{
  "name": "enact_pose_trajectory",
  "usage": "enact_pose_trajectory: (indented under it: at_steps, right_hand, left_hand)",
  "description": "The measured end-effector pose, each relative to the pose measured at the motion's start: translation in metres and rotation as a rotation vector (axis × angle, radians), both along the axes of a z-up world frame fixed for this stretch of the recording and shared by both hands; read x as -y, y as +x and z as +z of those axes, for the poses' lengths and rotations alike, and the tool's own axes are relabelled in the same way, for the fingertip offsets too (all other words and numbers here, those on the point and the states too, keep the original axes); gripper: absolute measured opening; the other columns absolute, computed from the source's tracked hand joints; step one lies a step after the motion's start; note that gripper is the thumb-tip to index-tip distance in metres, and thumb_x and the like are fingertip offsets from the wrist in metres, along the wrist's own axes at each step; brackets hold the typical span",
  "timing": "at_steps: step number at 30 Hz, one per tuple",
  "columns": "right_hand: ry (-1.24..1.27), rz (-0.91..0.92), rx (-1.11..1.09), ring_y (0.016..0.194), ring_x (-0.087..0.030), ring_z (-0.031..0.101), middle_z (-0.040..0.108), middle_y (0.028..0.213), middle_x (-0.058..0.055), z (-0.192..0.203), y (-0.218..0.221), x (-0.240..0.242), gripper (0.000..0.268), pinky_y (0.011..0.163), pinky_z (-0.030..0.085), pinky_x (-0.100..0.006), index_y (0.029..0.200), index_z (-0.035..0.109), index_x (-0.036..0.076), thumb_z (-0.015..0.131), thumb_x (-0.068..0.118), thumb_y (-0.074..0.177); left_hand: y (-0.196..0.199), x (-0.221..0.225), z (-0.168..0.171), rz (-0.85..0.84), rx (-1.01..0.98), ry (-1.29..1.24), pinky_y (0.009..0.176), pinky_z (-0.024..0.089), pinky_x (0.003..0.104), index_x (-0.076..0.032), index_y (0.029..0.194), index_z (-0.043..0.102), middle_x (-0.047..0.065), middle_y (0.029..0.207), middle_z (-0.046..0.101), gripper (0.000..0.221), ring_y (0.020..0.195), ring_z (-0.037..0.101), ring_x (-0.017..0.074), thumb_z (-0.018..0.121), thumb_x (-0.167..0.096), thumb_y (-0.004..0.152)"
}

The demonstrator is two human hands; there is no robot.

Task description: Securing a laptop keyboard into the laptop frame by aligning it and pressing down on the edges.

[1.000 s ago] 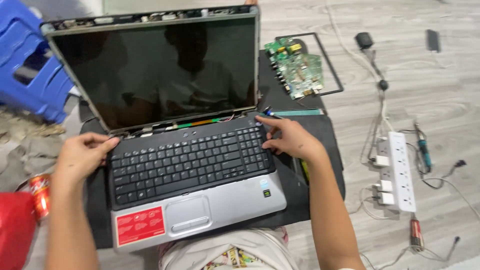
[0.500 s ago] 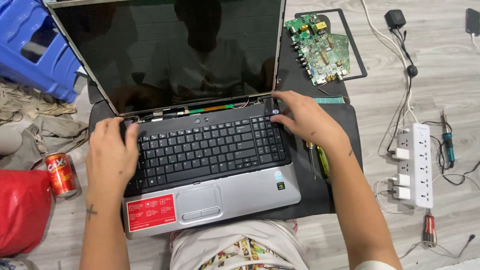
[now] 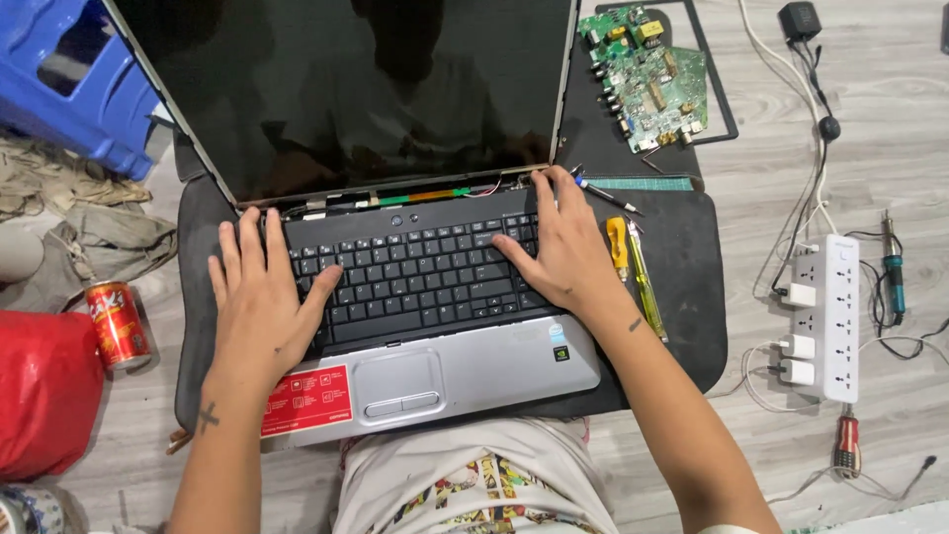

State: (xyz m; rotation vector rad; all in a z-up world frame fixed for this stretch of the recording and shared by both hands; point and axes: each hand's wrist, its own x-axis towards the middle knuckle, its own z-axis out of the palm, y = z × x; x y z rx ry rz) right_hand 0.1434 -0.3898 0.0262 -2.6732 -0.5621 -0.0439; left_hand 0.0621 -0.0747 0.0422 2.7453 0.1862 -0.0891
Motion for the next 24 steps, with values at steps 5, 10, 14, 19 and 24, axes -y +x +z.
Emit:
enact_pose_trajectory:
  at_steps: [5,10,14,19,24]
  right_hand:
    - [0.030,-0.007,0.070,0.128,-0.046,0.046,0.041,0.136,-0.026,-0.005,0.000,-0.002,0.081,0.102,0.044,-0.056,0.141,0.043,-0.007,0.063,0.053,0.090]
    - [0.030,-0.011,0.125,0.125,-0.045,0.050,0.044,0.133,-0.025,-0.010,0.000,-0.001,0.079,0.099,0.047,-0.054,0.139,0.046,-0.007,0.060,0.053,0.090]
    - [0.026,0.004,0.191,0.125,-0.045,0.051,0.046,0.133,-0.024,-0.021,0.002,0.003,0.074,0.098,0.047,-0.052,0.140,0.049,-0.009,0.061,0.047,0.094]
    - [0.028,-0.007,0.246,0.124,-0.042,0.053,0.050,0.131,-0.023,-0.026,-0.001,0.003,0.067,0.098,0.048,-0.049,0.138,0.053,-0.009,0.062,0.043,0.097]
    - [0.071,0.025,0.254,0.126,-0.044,0.052,0.049,0.136,-0.026,-0.024,-0.001,0.006,0.062,0.100,0.047,-0.050,0.140,0.052,-0.010,0.061,0.037,0.100]
  left_hand:
    - [-0.004,0.003,-0.010,0.021,0.158,0.029,0.111,0.017,0.073,0.006,0.152,0.035,0.028,0.156,0.027,0.089,0.145,0.020,0.0515,0.054,-0.059,0.094]
    - [-0.005,0.001,-0.015,0.023,0.230,0.052,0.111,0.025,0.069,0.002,0.149,0.041,0.025,0.154,0.032,0.086,0.144,0.025,0.0486,0.059,-0.058,0.091]
    - [-0.005,0.000,-0.016,0.011,0.227,0.065,0.112,0.025,0.066,0.005,0.150,0.043,0.029,0.156,0.031,0.083,0.145,0.024,0.0509,0.055,-0.056,0.094]
    - [-0.006,-0.001,-0.019,0.006,0.222,0.061,0.113,0.025,0.065,0.005,0.150,0.043,0.030,0.158,0.030,0.080,0.145,0.024,0.0514,0.054,-0.053,0.097]
    - [-0.006,0.001,-0.014,0.023,0.201,0.019,0.114,0.024,0.064,0.004,0.152,0.042,0.028,0.159,0.028,0.080,0.146,0.022,0.0505,0.054,-0.053,0.097]
